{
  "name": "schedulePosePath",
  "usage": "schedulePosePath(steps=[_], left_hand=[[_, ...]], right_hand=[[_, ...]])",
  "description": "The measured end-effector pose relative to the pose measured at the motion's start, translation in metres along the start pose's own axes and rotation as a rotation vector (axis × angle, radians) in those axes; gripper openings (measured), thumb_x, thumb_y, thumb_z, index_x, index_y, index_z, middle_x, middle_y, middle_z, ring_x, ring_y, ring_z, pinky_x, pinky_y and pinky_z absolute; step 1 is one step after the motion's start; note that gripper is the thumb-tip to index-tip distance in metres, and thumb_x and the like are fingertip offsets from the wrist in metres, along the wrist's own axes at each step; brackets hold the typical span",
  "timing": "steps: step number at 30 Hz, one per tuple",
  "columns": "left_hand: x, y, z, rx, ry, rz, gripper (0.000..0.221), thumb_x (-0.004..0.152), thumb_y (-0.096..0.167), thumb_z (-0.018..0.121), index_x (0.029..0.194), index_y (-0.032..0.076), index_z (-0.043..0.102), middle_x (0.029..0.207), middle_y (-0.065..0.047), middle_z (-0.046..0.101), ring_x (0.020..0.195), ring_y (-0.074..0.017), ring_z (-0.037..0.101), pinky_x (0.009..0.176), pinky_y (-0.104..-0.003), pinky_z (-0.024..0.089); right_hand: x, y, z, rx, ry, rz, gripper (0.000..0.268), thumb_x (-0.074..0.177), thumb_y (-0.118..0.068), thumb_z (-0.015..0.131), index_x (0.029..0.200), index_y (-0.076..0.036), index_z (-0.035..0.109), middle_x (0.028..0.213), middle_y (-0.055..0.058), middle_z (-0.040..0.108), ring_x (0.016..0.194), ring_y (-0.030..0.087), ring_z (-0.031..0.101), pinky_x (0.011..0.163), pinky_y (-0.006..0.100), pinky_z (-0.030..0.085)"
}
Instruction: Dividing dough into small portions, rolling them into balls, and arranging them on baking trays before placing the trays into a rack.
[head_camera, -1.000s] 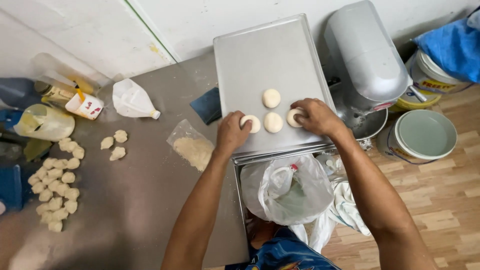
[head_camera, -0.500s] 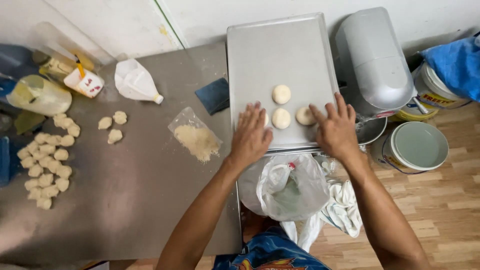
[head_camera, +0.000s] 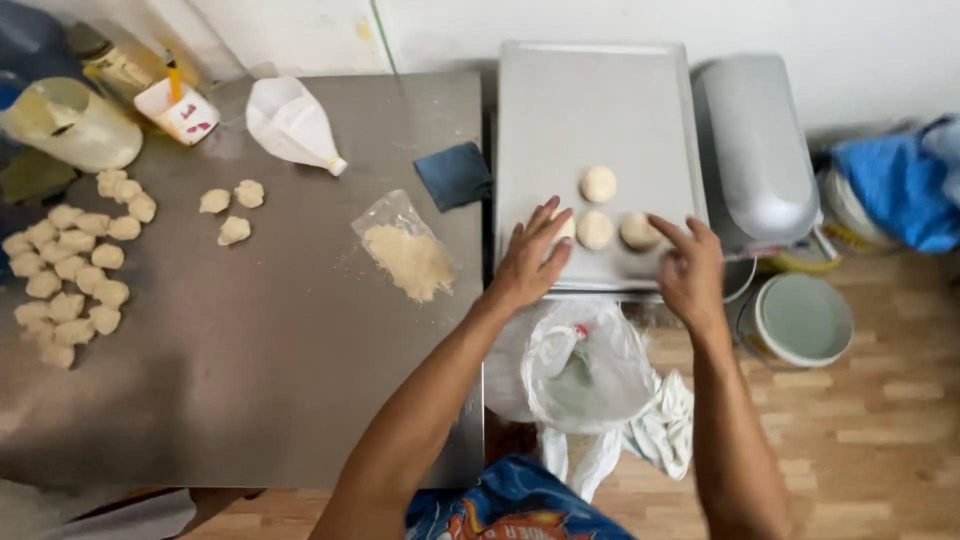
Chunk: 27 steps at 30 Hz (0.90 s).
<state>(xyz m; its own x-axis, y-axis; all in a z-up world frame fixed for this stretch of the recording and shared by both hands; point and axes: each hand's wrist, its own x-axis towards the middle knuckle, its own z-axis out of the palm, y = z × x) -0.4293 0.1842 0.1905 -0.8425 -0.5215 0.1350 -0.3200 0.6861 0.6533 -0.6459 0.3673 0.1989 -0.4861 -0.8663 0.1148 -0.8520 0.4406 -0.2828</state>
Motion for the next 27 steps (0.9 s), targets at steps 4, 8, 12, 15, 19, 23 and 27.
schedulePosePath(steps=[4,8,12,15,19,23,27], left_hand=[[-0.055,-0.032,-0.06,-0.332,0.537,0.14,0.024,0.101,0.016,0.057,0.12,0.006,0.067,0.124,-0.015,0.064,0.122,-0.0358,0.058,0.107,-0.046,0.045],[-0.14,-0.153,-0.096,-0.458,0.511,-0.198,0.02,0.098,0.018,0.058,0.105,0.008,0.074,0.105,-0.008,0.072,0.099,-0.023,0.07,0.083,-0.04,0.058],[-0.22,-0.28,-0.128,-0.449,0.64,-0.367,0.019,0.096,0.007,0.059,0.105,0.003,0.075,0.102,-0.009,0.071,0.09,-0.0207,0.072,0.079,-0.028,0.061],[-0.266,-0.347,-0.153,-0.283,0.68,-0.524,0.014,0.085,0.006,0.062,0.093,0.013,0.072,0.089,-0.003,0.07,0.071,-0.0176,0.068,0.067,-0.03,0.055],[-0.287,-0.411,-0.235,-0.064,0.941,-0.485,0.012,0.083,0.006,0.064,0.093,0.006,0.072,0.093,-0.01,0.068,0.089,-0.0274,0.064,0.08,-0.037,0.052],[-0.285,-0.491,-0.327,0.317,1.005,-0.482,0.022,0.079,0.006,0.06,0.101,0.002,0.065,0.1,-0.017,0.064,0.097,-0.04,0.055,0.091,-0.051,0.042],[-0.265,-0.573,-0.386,0.529,0.882,-0.716,0.052,0.084,0.02,0.072,0.131,0.001,0.061,0.135,-0.025,0.052,0.12,-0.0467,0.048,0.108,-0.052,0.037]], right_hand=[[-0.053,-0.111,-0.06,0.668,0.419,0.017,0.031,0.1,0.006,0.059,0.125,-0.007,0.072,0.119,0.014,0.066,0.121,0.031,0.059,0.106,0.043,0.045],[-0.092,-0.199,-0.001,0.838,0.294,0.355,0.018,0.097,-0.002,0.059,0.107,0.0,0.074,0.098,0.007,0.072,0.095,0.011,0.062,0.09,0.029,0.055],[-0.121,-0.261,0.137,1.064,0.03,0.156,0.017,0.106,-0.008,0.056,0.092,-0.005,0.066,0.11,0.013,0.071,0.11,0.023,0.068,0.095,0.035,0.055],[-0.125,-0.348,0.166,0.995,-0.275,0.439,0.035,0.088,0.008,0.053,0.112,0.0,0.077,0.102,0.017,0.077,0.09,0.025,0.074,0.08,0.034,0.062],[-0.073,-0.477,0.14,0.939,-0.479,-0.008,0.032,0.094,-0.004,0.054,0.117,-0.01,0.075,0.103,0.006,0.071,0.088,0.019,0.073,0.082,0.029,0.057],[-0.018,-0.549,0.121,0.719,-0.53,-0.286,0.029,0.098,-0.012,0.054,0.117,-0.012,0.074,0.081,0.003,0.057,0.063,0.012,0.054,0.057,0.025,0.046],[0.011,-0.582,0.129,0.596,-0.479,-0.439,0.029,0.099,-0.015,0.055,0.123,-0.015,0.072,0.091,0.004,0.062,0.061,0.016,0.058,0.056,0.029,0.049]])
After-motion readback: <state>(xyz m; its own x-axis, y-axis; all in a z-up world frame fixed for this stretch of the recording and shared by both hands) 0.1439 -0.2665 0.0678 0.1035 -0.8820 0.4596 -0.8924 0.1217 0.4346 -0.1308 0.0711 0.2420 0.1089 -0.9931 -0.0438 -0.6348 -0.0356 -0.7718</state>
